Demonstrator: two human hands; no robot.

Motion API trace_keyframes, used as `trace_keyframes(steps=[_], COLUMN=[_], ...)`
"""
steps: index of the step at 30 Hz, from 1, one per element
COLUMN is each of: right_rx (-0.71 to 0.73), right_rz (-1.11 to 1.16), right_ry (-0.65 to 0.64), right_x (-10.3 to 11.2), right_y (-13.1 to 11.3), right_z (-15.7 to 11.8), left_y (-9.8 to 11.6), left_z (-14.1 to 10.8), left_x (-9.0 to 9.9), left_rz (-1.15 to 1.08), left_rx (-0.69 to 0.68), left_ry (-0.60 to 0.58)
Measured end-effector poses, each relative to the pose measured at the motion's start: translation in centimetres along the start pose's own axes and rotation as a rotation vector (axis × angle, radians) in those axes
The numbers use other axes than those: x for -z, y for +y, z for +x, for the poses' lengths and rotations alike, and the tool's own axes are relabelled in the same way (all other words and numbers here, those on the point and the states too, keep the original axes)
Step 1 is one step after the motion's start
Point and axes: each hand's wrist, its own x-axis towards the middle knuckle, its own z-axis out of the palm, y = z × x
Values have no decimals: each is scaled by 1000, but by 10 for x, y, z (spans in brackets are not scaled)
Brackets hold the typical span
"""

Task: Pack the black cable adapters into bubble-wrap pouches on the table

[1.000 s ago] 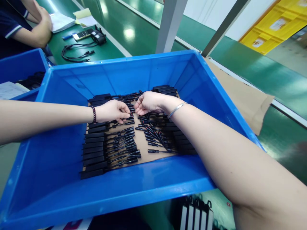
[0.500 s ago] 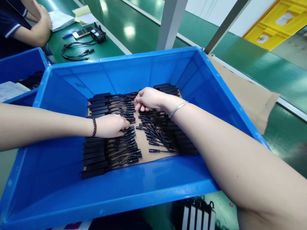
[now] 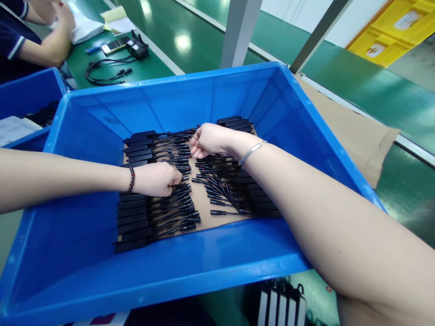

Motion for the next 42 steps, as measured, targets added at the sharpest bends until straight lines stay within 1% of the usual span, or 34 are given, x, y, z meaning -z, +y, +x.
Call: trace_keyframes(steps=[4, 8, 11, 14, 17, 21, 25, 29, 32, 35, 36, 42], right_rx=[43, 54, 37, 29, 45, 15, 28, 84, 95, 119, 127, 175], right_rz=[-86, -121, -101, -85, -86, -116, -219, -413, -521, -550, -553, -603], right_ry=[22, 36, 43, 40, -2, -34, -47, -42, -14, -16, -22, -38], right_x=[0, 0, -1, 0, 1, 1, 1, 6, 9, 9, 8, 5], right_y=[-5, -5, -3, -1, 0, -4, -7, -5, -3, -4, -5, -10], right_z=[-5, -5, -4, -2, -2, -6, -8, -5, -4, -6, -8, -11], left_y=[2, 0, -2, -3, -4, -3, 0, 1, 1, 0, 1, 3], left_z=[0, 1, 2, 2, 2, 2, 2, 1, 0, 1, 1, -2], left_x=[6, 6, 4, 3, 4, 5, 5, 7, 7, 7, 7, 3], left_rz=[-78, -144, -125, -86, -83, -53, 6, 59, 33, -38, -48, -14], left_rx=[14, -36, -61, -41, -45, -22, 11, 38, -6, -100, -113, -72], left_ry=[-29, -84, -83, -62, -74, -83, -74, -40, -35, -42, -37, -22])
